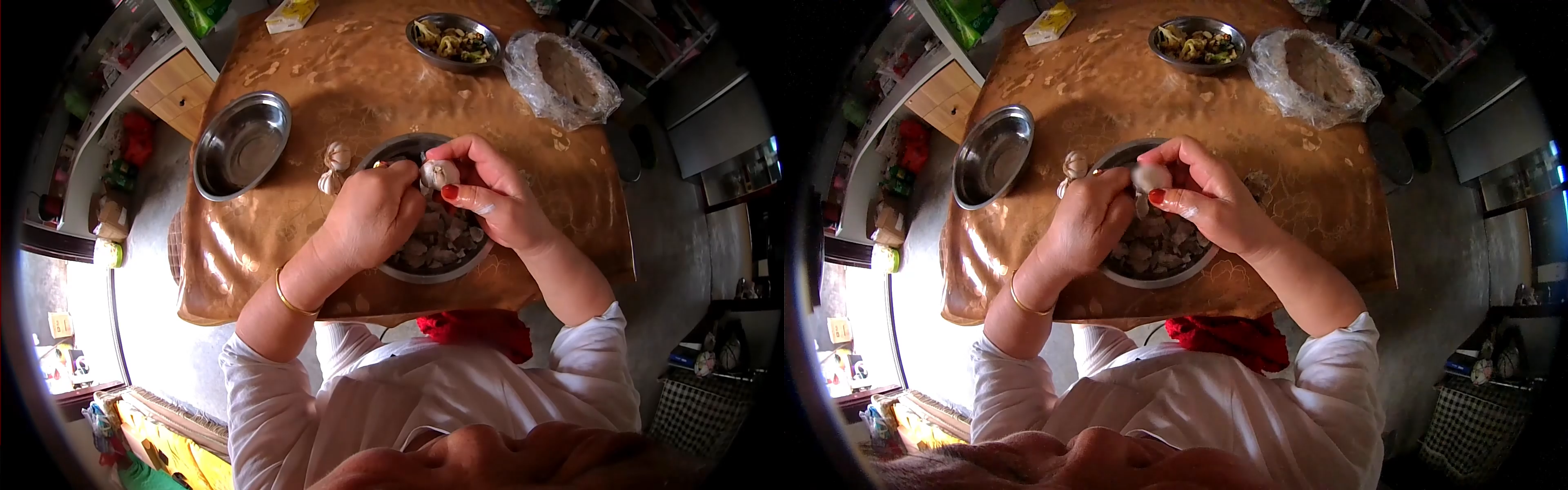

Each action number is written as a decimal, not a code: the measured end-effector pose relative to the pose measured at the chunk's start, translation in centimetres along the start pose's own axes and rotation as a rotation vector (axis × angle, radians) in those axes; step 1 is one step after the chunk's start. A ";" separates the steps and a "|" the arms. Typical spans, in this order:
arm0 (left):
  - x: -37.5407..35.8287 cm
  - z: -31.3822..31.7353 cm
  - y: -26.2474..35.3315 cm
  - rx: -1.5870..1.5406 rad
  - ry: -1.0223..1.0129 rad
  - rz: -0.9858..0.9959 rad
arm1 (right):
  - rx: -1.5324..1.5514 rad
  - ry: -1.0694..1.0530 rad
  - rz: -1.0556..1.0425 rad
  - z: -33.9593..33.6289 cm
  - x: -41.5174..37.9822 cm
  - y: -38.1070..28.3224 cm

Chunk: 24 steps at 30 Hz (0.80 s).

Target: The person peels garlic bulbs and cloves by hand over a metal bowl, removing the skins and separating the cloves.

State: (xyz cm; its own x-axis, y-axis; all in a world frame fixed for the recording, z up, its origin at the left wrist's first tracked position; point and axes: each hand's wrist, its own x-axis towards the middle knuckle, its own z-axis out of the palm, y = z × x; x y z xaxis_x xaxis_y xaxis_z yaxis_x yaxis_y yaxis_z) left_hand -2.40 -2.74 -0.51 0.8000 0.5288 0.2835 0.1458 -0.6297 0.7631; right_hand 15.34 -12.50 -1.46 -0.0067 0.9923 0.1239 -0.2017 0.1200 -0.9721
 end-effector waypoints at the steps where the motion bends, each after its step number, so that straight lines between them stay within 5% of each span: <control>1: -0.1 0.0 0.0 0.001 0.004 -0.004 | 0.003 0.008 -0.014 -0.1 0.1 0.2; 24: -0.6 0.3 0.5 0.233 0.030 0.056 | -0.347 0.048 -0.145 1.1 -0.3 0.3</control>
State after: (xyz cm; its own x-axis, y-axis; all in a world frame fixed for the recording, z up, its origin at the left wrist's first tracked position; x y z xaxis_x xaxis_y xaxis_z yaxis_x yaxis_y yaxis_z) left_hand -2.62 -3.55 -0.44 0.7935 0.5036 0.3417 0.2344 -0.7710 0.5921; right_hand 14.20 -12.76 -1.56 0.0449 0.9635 0.2640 0.1466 0.2550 -0.9557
